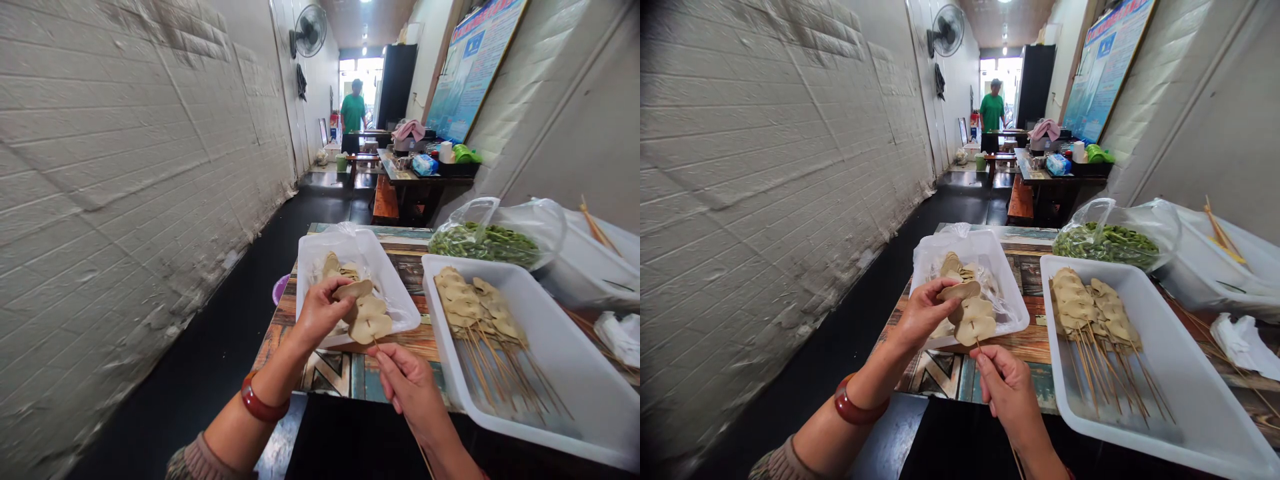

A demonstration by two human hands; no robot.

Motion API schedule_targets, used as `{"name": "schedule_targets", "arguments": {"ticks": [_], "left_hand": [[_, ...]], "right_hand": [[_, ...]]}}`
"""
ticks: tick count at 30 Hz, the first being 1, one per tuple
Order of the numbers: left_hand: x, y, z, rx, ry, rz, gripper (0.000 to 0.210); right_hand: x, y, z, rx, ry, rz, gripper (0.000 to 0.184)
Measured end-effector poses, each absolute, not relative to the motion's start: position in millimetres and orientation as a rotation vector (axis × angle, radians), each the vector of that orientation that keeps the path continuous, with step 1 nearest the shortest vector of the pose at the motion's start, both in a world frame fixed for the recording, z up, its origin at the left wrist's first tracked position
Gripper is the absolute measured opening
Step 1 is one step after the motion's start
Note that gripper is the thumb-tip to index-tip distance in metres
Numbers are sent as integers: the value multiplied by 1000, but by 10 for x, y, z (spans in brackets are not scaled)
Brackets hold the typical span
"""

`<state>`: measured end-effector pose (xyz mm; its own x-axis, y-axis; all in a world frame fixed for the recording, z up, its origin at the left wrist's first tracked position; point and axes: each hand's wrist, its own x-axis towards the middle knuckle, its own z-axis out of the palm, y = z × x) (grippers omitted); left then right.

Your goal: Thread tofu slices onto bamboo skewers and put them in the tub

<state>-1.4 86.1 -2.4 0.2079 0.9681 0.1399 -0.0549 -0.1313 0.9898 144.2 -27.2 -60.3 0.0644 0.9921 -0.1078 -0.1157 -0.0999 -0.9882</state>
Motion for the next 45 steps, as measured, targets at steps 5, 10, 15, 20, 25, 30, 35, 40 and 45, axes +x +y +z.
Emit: {"name": "schedule_targets", "arguments": {"ticks": [5, 10, 15, 20, 25, 30, 35, 40, 45], "left_hand": [[-7, 855, -5, 1301, 932, 1184, 27], [-12, 858, -1, 1305, 931, 1156, 29], [-14, 846, 19, 1275, 917, 1133, 30], [-6, 831, 49, 1252, 895, 1132, 33], [10, 841, 55, 1213, 870, 1159, 38], [11, 851, 57, 1182, 848, 1147, 41], [-8, 849, 60, 1168, 844, 1130, 42], [-32, 869, 9, 1122, 780, 1063, 35], [-50, 903, -37, 1172, 783, 1011, 25]], "right_hand": [[1448, -275, -590, -1234, -1002, 1289, 44], [1445, -274, -595, -1237, -996, 1283, 45], [1436, -262, -600, -1221, -1001, 1275, 45], [1431, -251, -592, -1222, -994, 1295, 45], [1447, -256, -592, -1229, -1022, 1292, 45], [1465, -234, -608, -1235, -1038, 1281, 44], [1471, -205, -640, -1199, -1036, 1270, 43], [1481, -216, -655, -1190, -1047, 1258, 41], [1480, -230, -619, -1198, -1063, 1249, 42]]}}
